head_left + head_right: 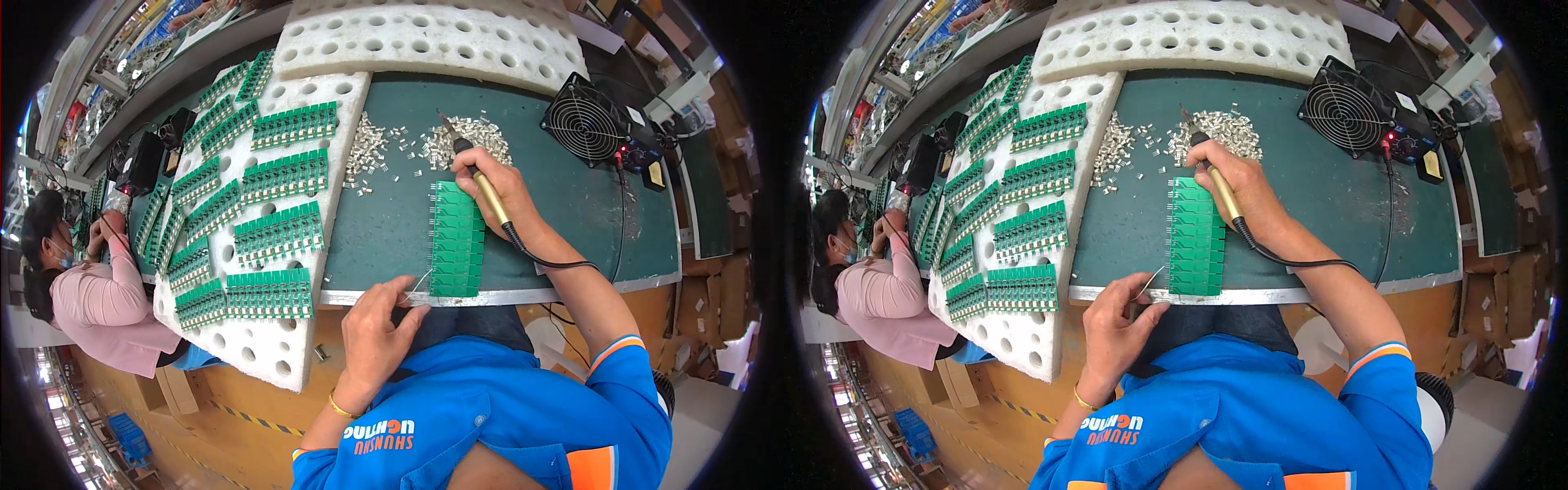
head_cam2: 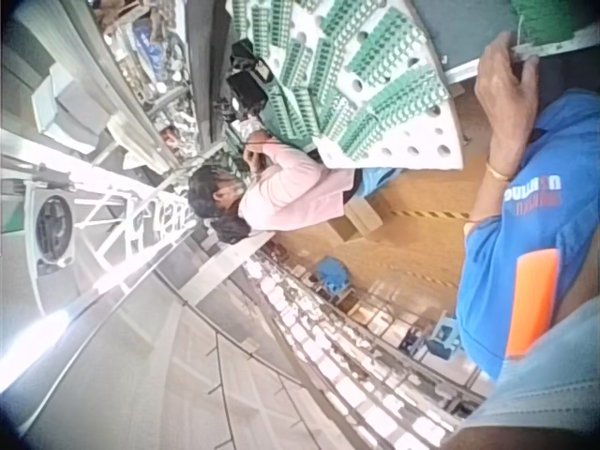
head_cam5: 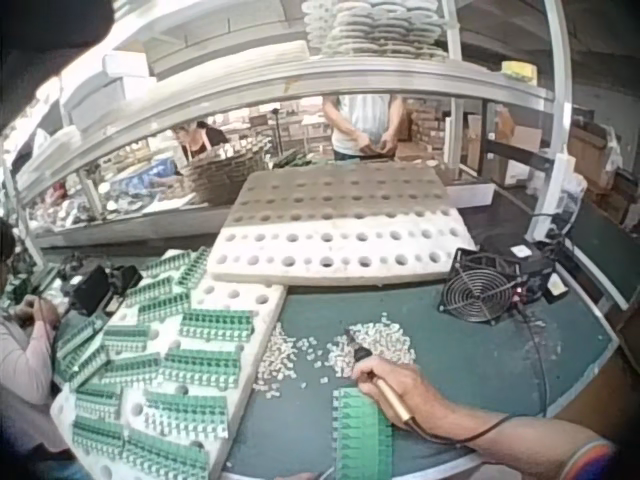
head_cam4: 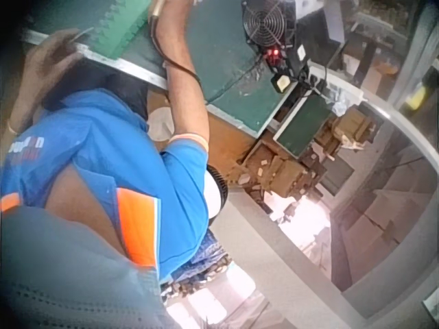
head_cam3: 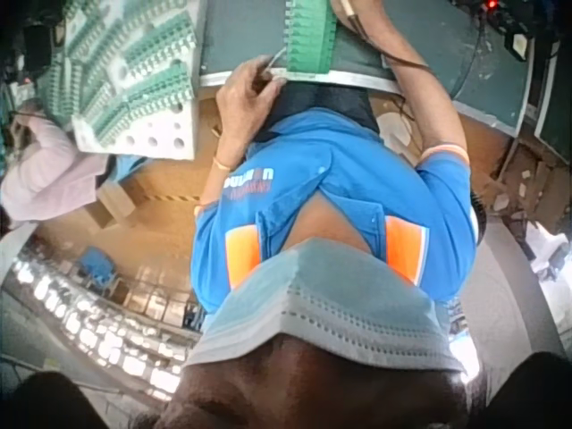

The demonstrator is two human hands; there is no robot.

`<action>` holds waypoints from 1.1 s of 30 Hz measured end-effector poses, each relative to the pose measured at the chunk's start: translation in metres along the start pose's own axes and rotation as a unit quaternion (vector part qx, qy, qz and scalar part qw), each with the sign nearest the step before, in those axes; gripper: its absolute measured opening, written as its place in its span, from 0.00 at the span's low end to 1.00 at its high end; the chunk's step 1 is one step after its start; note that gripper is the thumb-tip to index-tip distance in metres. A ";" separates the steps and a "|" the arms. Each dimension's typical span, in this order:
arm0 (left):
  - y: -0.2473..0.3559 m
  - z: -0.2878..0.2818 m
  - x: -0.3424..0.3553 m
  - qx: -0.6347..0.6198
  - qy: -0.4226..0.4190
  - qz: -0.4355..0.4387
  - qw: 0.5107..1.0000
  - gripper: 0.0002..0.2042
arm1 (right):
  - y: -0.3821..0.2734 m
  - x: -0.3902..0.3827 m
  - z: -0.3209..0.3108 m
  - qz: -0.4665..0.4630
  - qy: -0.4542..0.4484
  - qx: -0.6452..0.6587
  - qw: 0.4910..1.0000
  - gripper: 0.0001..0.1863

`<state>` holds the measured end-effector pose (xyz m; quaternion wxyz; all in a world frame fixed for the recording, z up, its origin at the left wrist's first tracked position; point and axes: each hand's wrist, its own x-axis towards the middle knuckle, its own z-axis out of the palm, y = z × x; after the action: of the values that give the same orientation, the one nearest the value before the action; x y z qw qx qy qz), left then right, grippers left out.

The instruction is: The person solders electronic components onto a circuit board strip using a soldering iron and solder wire.

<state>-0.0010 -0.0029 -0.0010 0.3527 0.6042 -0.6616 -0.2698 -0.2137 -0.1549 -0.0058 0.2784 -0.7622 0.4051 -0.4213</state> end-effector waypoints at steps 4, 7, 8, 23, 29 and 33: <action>-0.004 0.006 0.003 0.015 0.006 0.028 0.999 0.21 | 0.005 0.004 0.004 -0.005 -0.033 -0.019 0.999 0.12; -0.004 0.008 0.005 0.033 0.013 0.041 0.999 0.21 | 0.010 0.005 0.007 -0.029 -0.041 -0.046 0.998 0.12; -0.003 0.008 0.006 0.040 0.011 0.038 0.998 0.21 | 0.011 0.006 0.007 -0.036 -0.048 -0.064 0.996 0.12; 0.002 0.008 0.013 0.071 -0.013 0.034 0.997 0.19 | 0.018 0.010 0.012 -0.092 -0.049 -0.091 0.990 0.11; 0.000 0.008 0.016 0.072 -0.011 0.035 0.997 0.19 | 0.018 0.016 0.014 -0.101 -0.060 -0.093 0.989 0.12; -0.001 0.009 0.018 0.064 -0.012 0.038 0.997 0.19 | 0.020 0.018 0.015 -0.105 -0.060 -0.090 0.988 0.13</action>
<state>-0.0082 -0.0210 -0.0049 0.3155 0.5963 -0.7045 -0.2203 -0.2029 -0.1794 -0.0214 0.1862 -0.8466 0.3414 -0.3633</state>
